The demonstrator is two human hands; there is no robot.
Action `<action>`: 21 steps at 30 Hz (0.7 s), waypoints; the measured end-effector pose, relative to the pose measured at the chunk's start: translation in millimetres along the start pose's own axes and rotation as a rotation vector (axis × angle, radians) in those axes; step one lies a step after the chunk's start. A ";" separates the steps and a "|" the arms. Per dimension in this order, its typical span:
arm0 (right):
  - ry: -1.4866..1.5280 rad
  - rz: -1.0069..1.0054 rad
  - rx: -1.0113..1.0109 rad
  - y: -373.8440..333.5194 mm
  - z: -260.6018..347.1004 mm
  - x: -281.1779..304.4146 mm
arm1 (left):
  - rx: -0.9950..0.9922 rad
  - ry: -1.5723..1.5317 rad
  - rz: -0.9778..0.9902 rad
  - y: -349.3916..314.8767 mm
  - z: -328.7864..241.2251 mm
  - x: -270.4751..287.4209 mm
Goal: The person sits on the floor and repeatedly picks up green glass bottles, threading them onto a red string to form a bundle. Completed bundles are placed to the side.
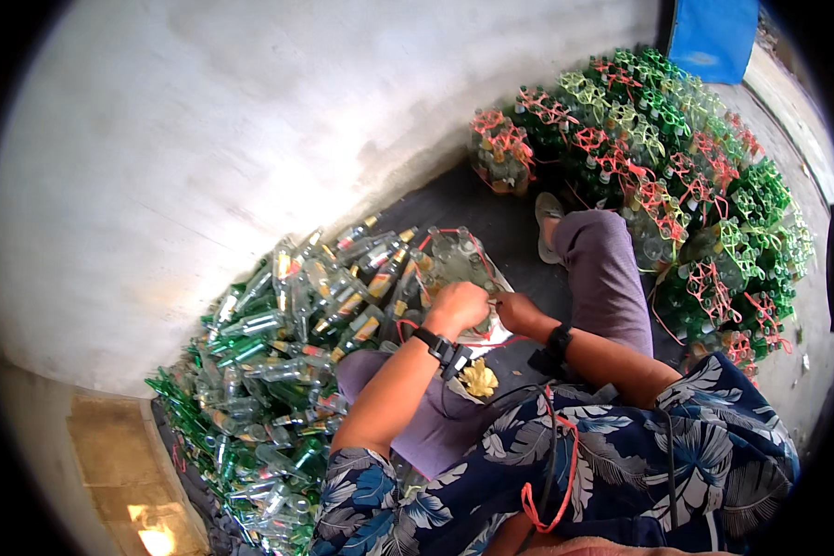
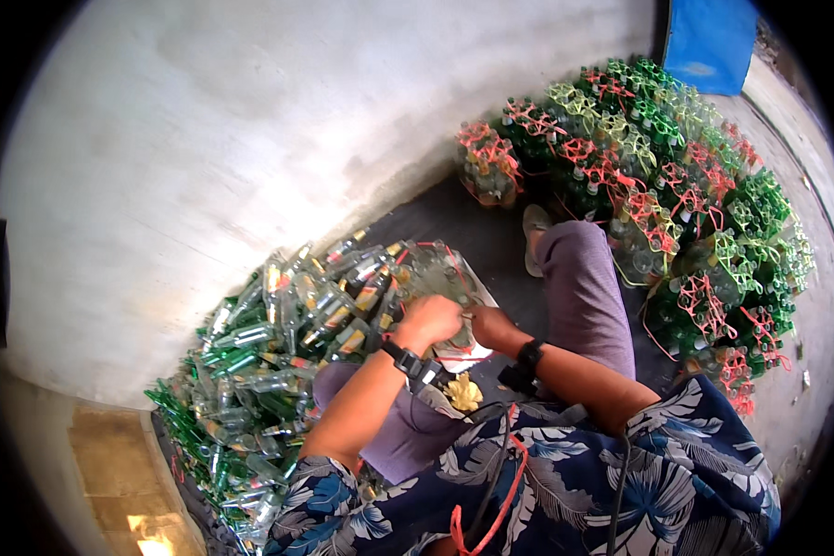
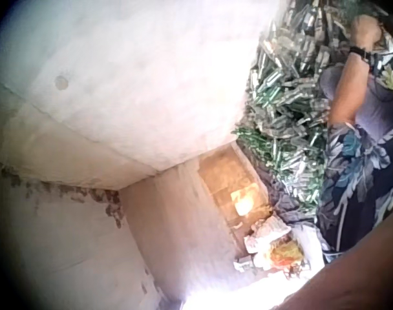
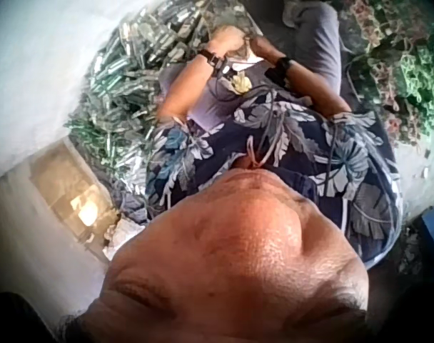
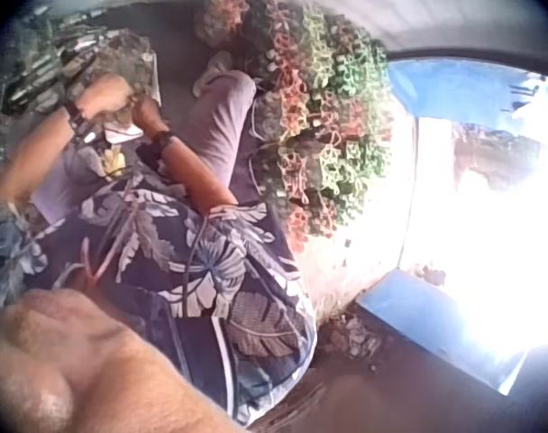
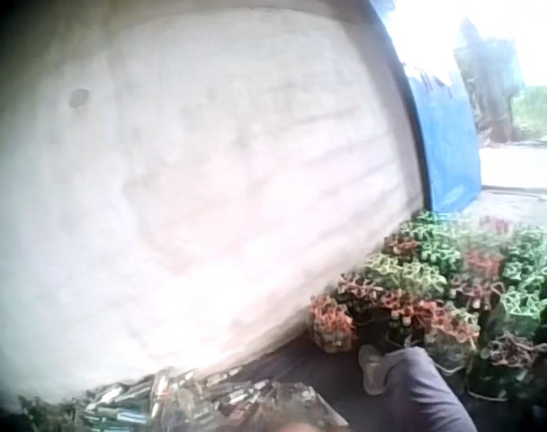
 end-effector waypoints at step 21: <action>0.172 0.128 -0.316 3.6 -30.3 -16.2 | 0.064 -0.073 0.033 2.0 19.9 12.3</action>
Point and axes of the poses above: each hand's wrist, its own y-axis towards the middle knuckle, its own x-axis out of the back of the hand, z = x × y, the point moved 7 cm from there along y, towards the middle knuckle, and after that the axes turned 14 degrees about y, right-handed, at the moved point
